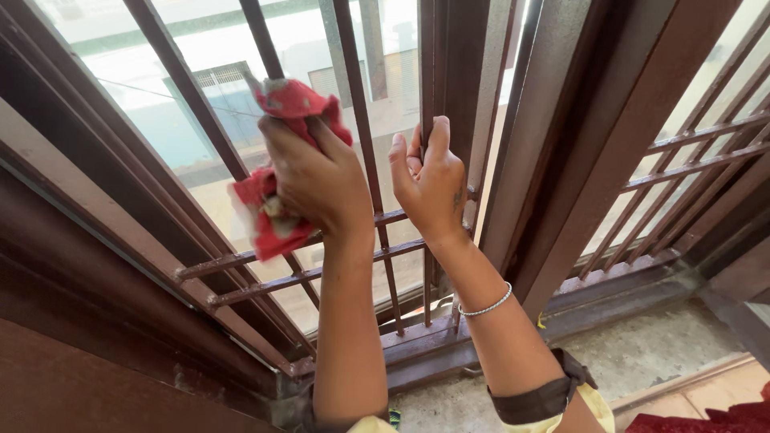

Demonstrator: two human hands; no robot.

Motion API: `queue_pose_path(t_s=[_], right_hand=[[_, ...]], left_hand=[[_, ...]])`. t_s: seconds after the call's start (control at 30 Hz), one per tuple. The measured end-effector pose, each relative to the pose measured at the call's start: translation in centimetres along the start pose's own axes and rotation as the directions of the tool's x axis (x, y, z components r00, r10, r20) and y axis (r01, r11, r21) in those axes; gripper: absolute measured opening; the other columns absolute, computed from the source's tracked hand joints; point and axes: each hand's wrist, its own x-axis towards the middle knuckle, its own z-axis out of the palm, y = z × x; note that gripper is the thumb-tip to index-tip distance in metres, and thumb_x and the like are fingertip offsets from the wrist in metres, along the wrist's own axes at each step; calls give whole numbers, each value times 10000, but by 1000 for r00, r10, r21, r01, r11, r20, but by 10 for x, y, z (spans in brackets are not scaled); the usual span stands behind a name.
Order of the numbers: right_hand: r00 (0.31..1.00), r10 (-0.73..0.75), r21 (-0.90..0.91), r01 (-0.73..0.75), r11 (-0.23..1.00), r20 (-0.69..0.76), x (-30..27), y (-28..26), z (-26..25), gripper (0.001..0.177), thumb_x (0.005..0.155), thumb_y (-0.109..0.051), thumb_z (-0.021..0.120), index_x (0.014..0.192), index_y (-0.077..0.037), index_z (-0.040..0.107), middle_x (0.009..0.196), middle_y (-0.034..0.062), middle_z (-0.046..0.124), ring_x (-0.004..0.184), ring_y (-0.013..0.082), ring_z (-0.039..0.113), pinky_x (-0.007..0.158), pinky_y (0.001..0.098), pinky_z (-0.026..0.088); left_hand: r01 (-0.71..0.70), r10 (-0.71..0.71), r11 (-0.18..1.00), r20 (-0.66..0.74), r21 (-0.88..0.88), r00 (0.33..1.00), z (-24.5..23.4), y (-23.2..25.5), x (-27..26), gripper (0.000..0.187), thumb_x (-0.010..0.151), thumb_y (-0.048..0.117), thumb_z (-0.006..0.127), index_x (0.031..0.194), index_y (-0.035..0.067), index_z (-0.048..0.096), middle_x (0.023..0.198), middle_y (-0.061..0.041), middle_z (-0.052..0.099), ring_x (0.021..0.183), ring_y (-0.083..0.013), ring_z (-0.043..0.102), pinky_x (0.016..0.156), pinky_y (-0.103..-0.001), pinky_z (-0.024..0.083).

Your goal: The person wipes the glass and metal frame of a window with a red cloth. They repeatedly rub the cloth along the vertical and horizontal bars and the glass pane, moving the cloth up and down and side to side.

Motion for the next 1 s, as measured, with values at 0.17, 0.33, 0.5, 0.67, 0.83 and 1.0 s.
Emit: queue_pose_path(t_s=[0.17,0.33,0.5,0.67,0.83,1.0], right_hand=[[999,-35,-19,34,999,-33,1,3,2,450,1032,-223,627,1275,109,445,665,63,611,526,170,628,505,313,489],[1000,-4,13,4,1000,-23,1,-1,1,421,1043,-241,618,1245,93,458,658,64,605,513,179,618,505,318,482],[1000,10,39,-11,999,12,2,-1,-1,305,1069,-269,602,1094,11,483,648,80,570,517,207,612,504,334,460],[999,-36,78,36,996,-8,-1,5,0,332,1127,-319,522,1129,13,506,698,103,593,575,218,632,536,339,457],[994,88,15,-89,996,71,-1,16,0,698,1087,-491,394,1399,132,433,592,142,536,515,205,585,493,338,414],[997,30,131,-39,991,65,-2,17,0,799,1105,-574,340,1392,168,416,709,101,635,625,159,652,564,293,492]], left_hand=[[87,-55,978,165,-189,985,-19,-7,-2,295,1038,193,554,1224,-32,595,829,-196,712,757,-387,721,666,-467,535],[154,-106,974,267,-169,958,-28,-16,-15,235,1056,217,562,1080,-13,605,800,-192,708,745,-373,727,674,-472,545],[-15,-35,981,255,192,966,-34,-21,-41,356,1039,261,606,1150,-69,538,949,-254,673,844,-449,670,716,-525,527],[-201,111,907,252,369,961,-47,-13,-57,321,1062,153,552,1216,-125,501,1235,-333,583,1107,-488,583,968,-538,488],[-308,199,878,307,366,931,-81,2,-65,339,994,117,563,1217,-135,528,1193,-328,587,1145,-491,563,1038,-550,434],[-388,236,860,415,332,879,-102,-8,-60,282,915,40,596,1149,-118,601,1131,-307,625,1122,-471,577,1044,-534,447]])
